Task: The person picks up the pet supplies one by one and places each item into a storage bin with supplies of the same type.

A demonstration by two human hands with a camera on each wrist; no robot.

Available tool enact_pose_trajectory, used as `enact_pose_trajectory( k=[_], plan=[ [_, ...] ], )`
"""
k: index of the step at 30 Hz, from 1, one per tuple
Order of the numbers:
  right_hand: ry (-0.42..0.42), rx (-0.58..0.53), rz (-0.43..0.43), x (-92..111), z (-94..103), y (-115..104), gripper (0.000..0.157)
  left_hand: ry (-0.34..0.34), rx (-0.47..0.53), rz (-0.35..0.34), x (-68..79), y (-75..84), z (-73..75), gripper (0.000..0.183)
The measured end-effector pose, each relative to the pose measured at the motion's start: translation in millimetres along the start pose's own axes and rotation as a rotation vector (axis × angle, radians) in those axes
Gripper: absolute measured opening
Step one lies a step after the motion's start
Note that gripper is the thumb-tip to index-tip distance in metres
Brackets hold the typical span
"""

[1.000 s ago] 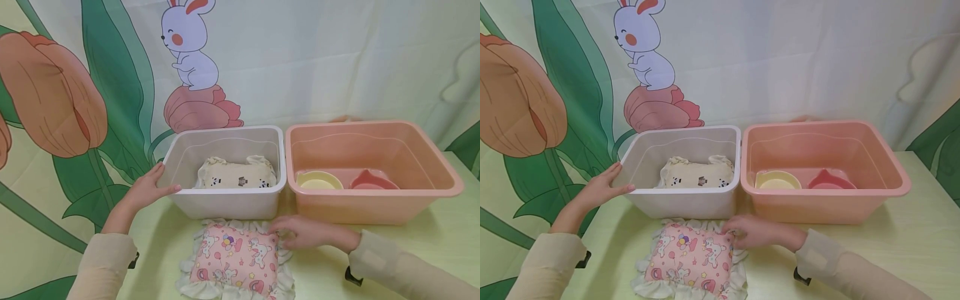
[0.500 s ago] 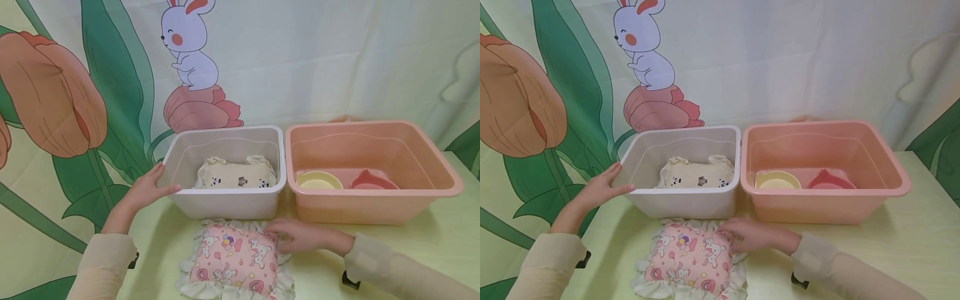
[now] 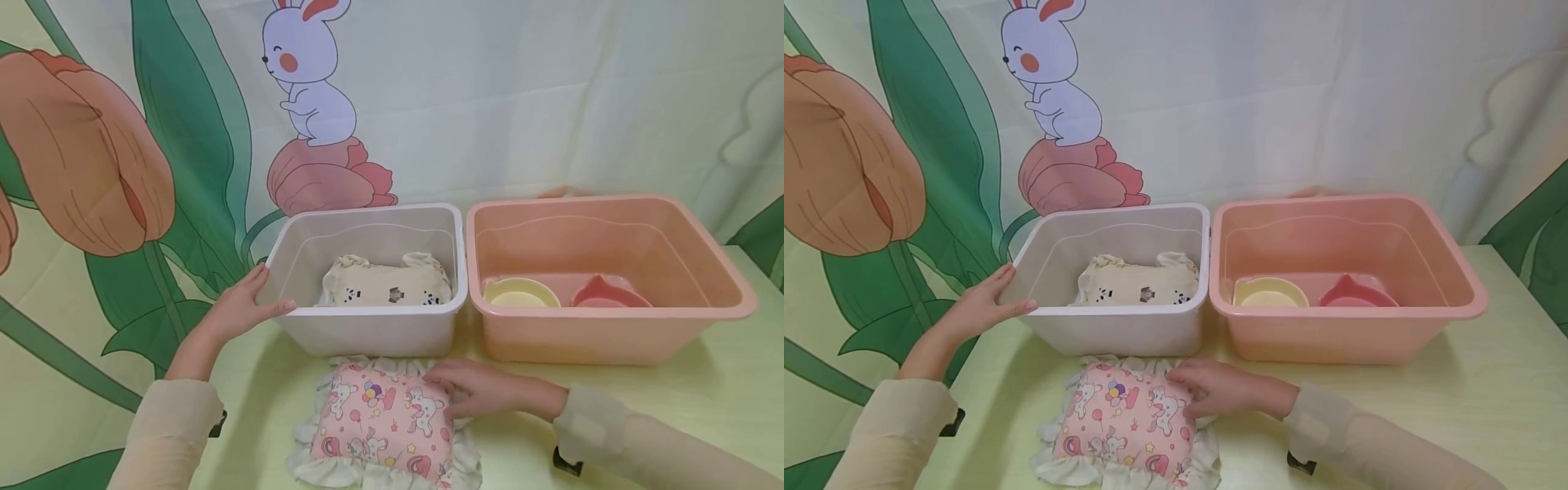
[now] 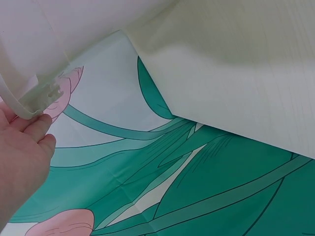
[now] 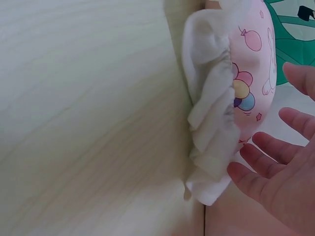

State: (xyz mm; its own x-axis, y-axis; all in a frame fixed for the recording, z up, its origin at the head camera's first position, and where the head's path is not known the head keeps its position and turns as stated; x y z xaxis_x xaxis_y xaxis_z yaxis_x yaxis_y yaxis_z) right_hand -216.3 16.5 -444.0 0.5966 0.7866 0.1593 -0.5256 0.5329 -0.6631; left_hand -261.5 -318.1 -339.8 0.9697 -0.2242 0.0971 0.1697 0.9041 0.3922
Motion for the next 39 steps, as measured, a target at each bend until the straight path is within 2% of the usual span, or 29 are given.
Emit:
enact_pose_trajectory(
  k=[9,19,28,39],
  plan=[
    [0.015,0.015,-0.027,-3,-1.6,2,0.053,0.002,-0.004,-0.008,0.2,1.7,2.2,0.098],
    [0.037,0.029,0.008,-8,-7.6,-2,0.054,-0.001,-0.013,-0.013,-0.2,-0.1,1.5,0.097],
    [-0.021,0.022,-0.077,-12,-20.6,5,0.061,0.001,-0.018,-0.008,0.0,-0.2,-0.1,0.098],
    [-0.02,0.002,-0.114,-10,-22.5,5,0.065,0.002,-0.019,-0.005,-0.6,-1.0,-1.0,0.098]
  ],
)
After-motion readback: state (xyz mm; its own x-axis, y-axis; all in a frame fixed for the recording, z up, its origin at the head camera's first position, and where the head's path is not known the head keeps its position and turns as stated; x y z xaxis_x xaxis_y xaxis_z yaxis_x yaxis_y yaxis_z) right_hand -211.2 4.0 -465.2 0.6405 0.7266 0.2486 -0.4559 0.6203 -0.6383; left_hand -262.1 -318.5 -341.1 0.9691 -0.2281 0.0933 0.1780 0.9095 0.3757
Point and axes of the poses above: each hand's wrist, its own x-axis away from the middle knuckle, its own z-axis out of the back of the hand, y = z × x, the point moved 5 cm from there along -x, towards the middle knuckle, and after that the axes turned 10 degrees about -z, right-handed, at the moved point
